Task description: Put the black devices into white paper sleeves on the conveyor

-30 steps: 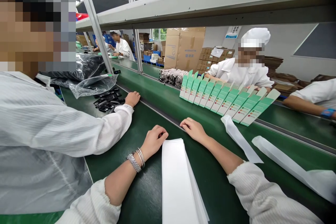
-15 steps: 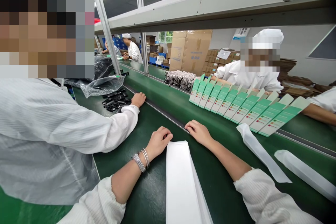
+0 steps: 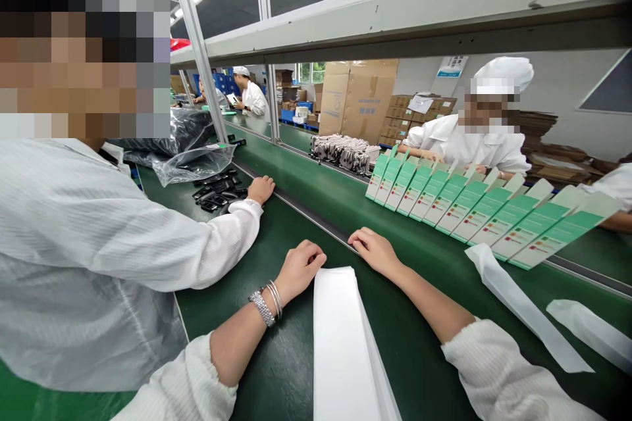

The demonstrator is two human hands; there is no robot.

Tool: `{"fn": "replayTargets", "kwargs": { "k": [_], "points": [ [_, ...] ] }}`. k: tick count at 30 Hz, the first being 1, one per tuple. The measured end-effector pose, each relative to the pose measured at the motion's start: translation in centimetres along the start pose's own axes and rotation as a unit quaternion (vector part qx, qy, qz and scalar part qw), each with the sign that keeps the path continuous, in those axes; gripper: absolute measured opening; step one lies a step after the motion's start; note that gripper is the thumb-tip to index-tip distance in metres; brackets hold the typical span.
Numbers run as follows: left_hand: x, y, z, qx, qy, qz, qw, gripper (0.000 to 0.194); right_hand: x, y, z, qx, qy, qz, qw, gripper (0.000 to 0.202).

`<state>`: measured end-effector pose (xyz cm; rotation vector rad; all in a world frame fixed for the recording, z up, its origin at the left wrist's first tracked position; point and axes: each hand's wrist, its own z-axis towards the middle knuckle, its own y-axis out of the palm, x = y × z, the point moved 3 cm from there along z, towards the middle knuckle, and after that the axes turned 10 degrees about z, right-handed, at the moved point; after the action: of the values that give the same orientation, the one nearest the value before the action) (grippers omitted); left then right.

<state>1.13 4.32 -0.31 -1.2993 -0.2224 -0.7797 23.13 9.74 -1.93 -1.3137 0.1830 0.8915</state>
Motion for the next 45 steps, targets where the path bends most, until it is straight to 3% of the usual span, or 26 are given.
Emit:
{"fn": "replayTargets", "kwargs": {
  "k": [45],
  "points": [
    [-0.02, 0.40, 0.39, -0.017, 0.012, -0.001, 1.000, 0.023, 0.35, -0.20, 0.16, 0.007, 0.003, -0.010, 1.000, 0.020]
  ]
}}
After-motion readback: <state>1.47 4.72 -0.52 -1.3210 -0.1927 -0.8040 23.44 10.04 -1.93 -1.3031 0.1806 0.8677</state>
